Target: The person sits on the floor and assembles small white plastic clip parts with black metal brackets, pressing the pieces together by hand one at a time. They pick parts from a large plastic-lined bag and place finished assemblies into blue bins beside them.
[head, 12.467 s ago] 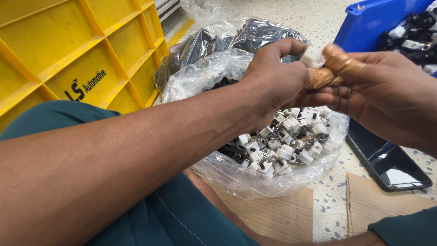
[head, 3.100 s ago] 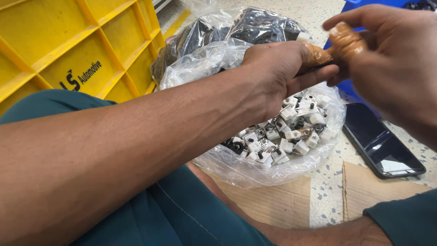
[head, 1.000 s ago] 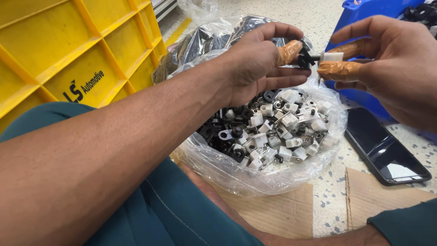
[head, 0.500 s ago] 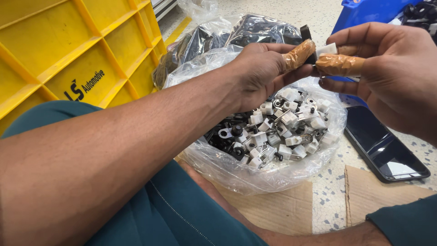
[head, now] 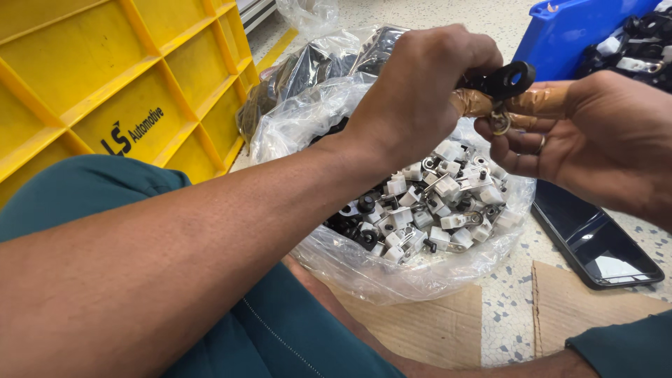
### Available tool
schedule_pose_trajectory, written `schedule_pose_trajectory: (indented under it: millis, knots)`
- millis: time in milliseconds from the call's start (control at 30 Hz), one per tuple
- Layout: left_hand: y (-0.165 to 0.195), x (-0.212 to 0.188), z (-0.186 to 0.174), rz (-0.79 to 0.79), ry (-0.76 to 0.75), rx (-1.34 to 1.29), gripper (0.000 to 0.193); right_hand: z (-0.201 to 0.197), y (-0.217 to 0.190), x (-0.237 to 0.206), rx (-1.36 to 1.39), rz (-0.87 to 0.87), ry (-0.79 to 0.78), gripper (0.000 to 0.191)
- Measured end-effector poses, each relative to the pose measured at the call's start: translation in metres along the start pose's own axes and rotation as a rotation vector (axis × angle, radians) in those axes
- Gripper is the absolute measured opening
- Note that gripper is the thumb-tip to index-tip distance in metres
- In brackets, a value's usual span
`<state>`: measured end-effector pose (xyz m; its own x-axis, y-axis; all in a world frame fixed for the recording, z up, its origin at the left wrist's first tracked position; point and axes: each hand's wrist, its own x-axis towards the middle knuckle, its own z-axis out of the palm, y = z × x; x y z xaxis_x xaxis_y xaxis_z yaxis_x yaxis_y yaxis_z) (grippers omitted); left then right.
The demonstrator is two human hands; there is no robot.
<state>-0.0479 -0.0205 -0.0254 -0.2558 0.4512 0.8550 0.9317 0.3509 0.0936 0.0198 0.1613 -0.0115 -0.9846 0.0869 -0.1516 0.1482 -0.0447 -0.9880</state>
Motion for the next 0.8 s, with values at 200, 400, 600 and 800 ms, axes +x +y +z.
schedule_pose_trajectory:
  millis: [200,400,600,800]
  knots:
    - [-0.001,0.008,0.007,-1.293,-0.109,-1.123,0.036,-0.004,0.000,-0.003,-0.133,-0.222,0.088,0.030]
    - [-0.002,-0.001,0.010,-1.409,-0.223,-1.508,0.037,0.002,0.005,-0.008,-0.620,-0.523,0.130,0.031]
    - [0.002,-0.001,0.014,-1.080,-0.234,-0.861,0.034,0.009,0.004,-0.002,-0.400,-0.317,0.233,0.034]
    - [0.008,-0.002,0.015,-1.153,-0.110,-1.063,0.039,0.002,0.008,-0.005,-0.436,-0.588,0.135,0.029]
